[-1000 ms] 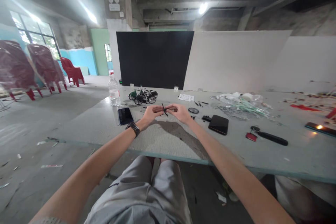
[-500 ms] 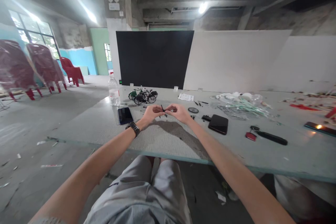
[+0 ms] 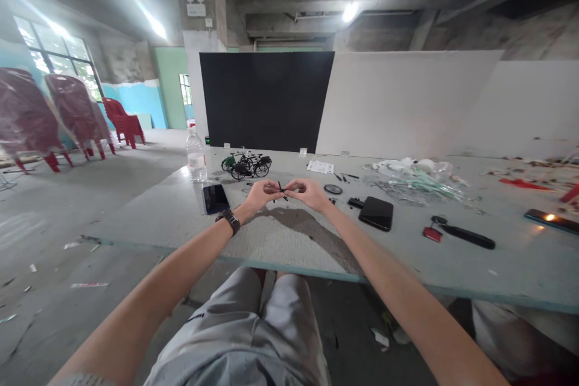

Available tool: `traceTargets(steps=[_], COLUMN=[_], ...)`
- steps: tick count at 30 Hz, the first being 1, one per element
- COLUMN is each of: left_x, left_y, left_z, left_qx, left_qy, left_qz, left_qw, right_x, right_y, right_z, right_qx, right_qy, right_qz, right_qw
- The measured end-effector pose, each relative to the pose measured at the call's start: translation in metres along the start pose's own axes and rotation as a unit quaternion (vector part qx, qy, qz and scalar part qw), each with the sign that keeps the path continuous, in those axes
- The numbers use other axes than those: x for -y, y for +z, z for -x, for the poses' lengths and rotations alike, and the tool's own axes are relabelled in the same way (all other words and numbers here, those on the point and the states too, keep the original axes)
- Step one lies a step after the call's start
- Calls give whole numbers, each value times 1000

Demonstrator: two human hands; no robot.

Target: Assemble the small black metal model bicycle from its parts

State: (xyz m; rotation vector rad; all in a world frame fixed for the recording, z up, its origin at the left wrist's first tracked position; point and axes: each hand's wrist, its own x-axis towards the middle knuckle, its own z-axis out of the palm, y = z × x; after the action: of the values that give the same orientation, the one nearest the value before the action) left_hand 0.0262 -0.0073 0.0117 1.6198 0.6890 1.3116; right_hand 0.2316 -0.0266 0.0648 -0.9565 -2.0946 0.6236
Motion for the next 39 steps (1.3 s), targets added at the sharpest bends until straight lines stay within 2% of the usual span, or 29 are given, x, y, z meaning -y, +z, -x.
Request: traceTargets(steps=[5,11,17,23,27,31,39], left_x=[0,-1,-4,-7,-9,-9,-4], left_y=[0,-1,1,3,3,4,3], left_z=[0,1,2,3,3,2,2], left_qx=[8,52,33,12,7,-4,12], left_qy=[16,20,8,0,-3,-10,4], left_qz=[1,4,-10,-3,-1,7,14], left_qw=[1000,998,999,1000,1000,1000,1000], right_x=[-1,-5,-3,-17,-29,-38,-57], right_y=[-1,0,-3,-15,-26,-39,-48], right_z=[-1,-3,-1,-4,-3,1,0], right_qx=[6,16,20,-65,-106,-87,-37], right_qy=[-1,2,12,55,127,184,191], right_qz=[-8,-16,-4,73,155,215,252], right_qw=[1000,1000,1000,994,974,955,948])
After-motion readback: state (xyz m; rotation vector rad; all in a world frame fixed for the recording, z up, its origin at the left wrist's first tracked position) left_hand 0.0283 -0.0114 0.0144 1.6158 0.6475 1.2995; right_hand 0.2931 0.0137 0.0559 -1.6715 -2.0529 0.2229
